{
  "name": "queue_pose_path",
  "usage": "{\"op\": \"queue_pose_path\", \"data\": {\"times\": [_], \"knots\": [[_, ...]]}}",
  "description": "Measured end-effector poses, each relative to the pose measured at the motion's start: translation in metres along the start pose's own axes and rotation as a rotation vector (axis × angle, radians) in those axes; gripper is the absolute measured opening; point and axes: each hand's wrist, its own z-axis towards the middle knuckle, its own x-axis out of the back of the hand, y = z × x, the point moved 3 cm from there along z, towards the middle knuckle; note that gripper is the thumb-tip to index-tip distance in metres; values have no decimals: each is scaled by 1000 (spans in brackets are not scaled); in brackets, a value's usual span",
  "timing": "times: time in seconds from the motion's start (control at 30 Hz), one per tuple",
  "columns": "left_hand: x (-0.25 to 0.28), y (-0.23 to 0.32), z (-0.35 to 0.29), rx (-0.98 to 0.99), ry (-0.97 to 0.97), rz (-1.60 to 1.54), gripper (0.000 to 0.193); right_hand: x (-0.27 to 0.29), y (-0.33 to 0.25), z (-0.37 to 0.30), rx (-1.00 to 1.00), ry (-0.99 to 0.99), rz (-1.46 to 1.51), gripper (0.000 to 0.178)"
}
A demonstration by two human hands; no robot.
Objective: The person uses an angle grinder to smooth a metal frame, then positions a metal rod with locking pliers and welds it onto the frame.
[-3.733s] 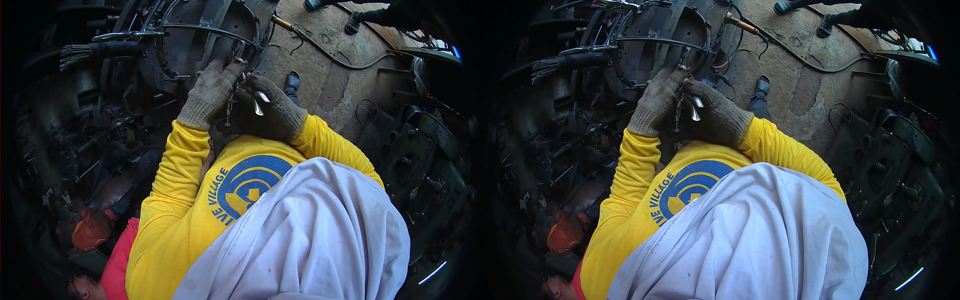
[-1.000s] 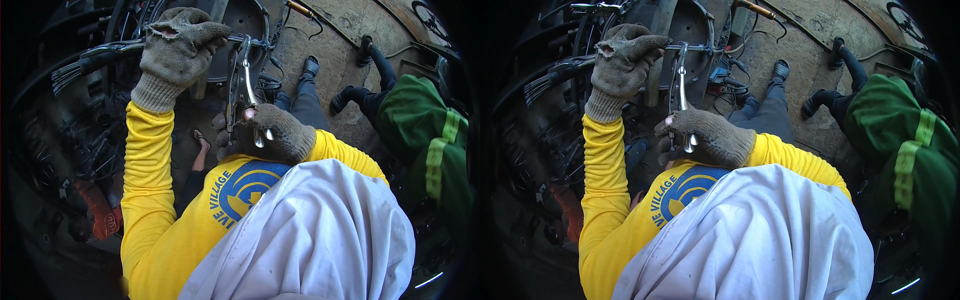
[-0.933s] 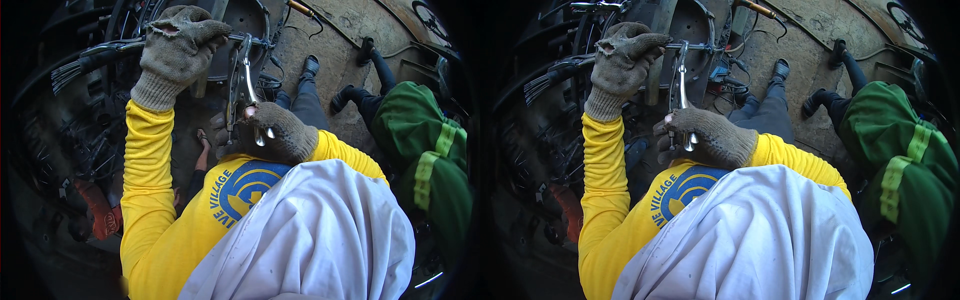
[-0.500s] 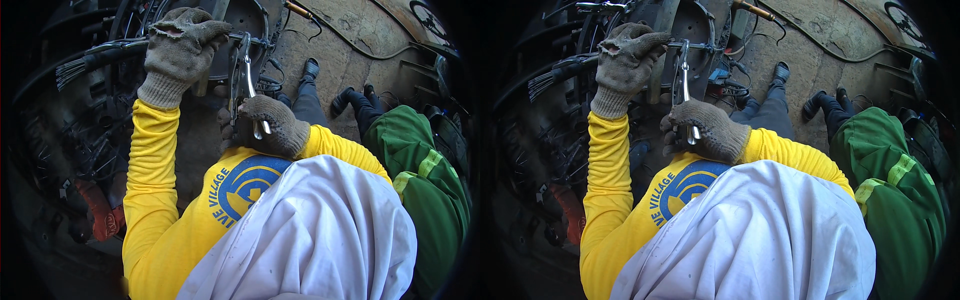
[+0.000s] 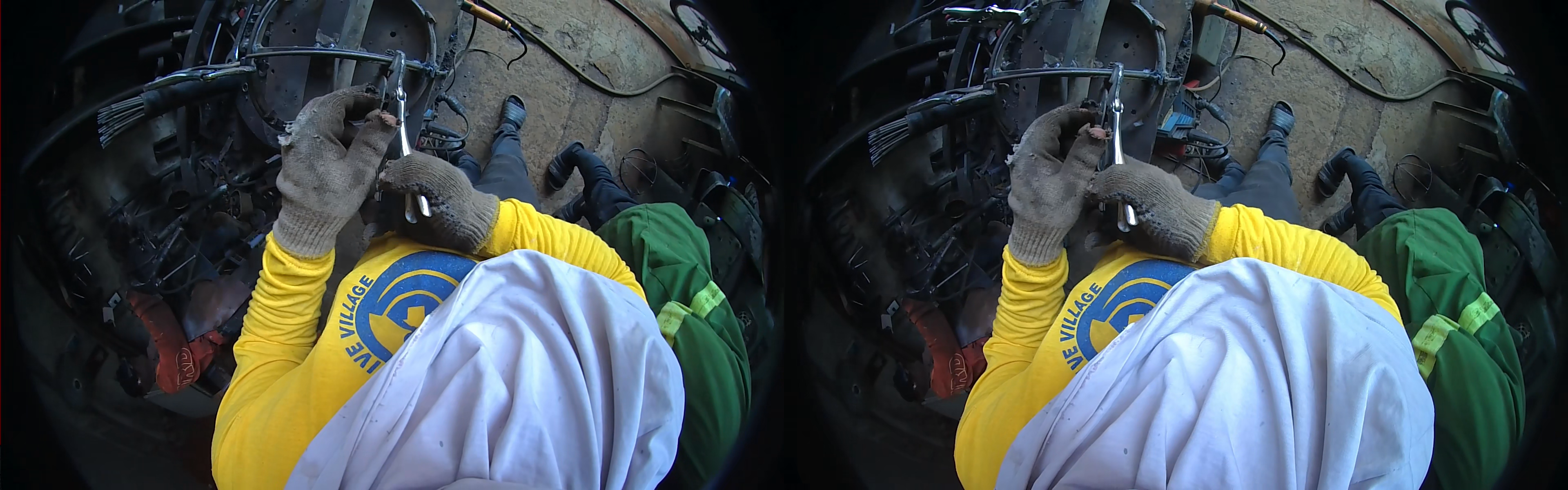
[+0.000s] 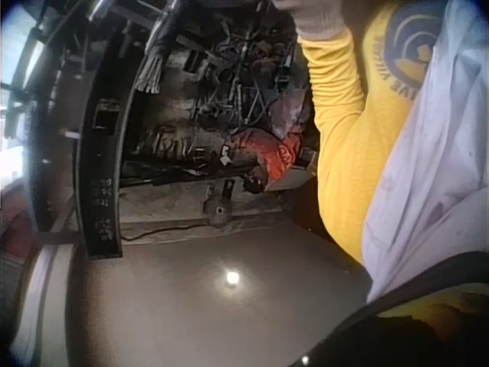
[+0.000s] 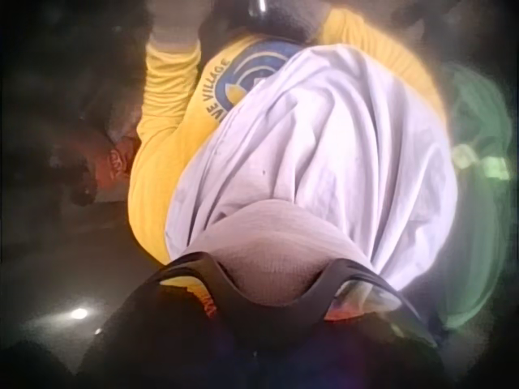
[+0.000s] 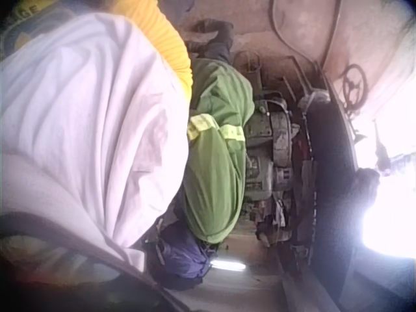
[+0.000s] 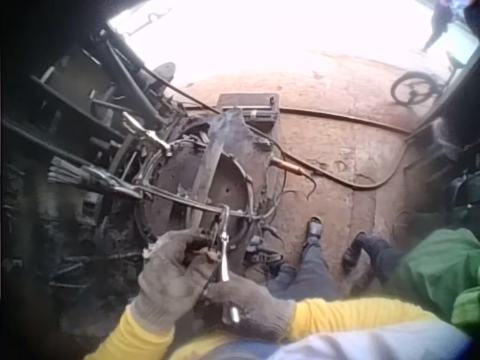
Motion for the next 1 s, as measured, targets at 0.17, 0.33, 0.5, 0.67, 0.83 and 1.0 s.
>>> {"op": "queue_pose_path", "data": {"times": [0.17,0.33,0.5,0.67,0.83,1.0], "knots": [[1,-16,14,-19,74,127,30,-5,5,1,-180,22,249,47],[12,-14,45,-586,191,654,34,5,-13,13,34,9,-12,34],[7,-25,71,-675,-30,788,39,-13,12,-1,-649,61,1132,25],[11,-40,87,-728,-128,699,37,-13,6,-3,-831,156,1467,24],[11,-43,90,-740,-185,591,39,-7,-18,9,-897,135,1678,26],[13,-46,88,-718,-242,556,48,-2,-27,12,-908,125,1727,25]]}}
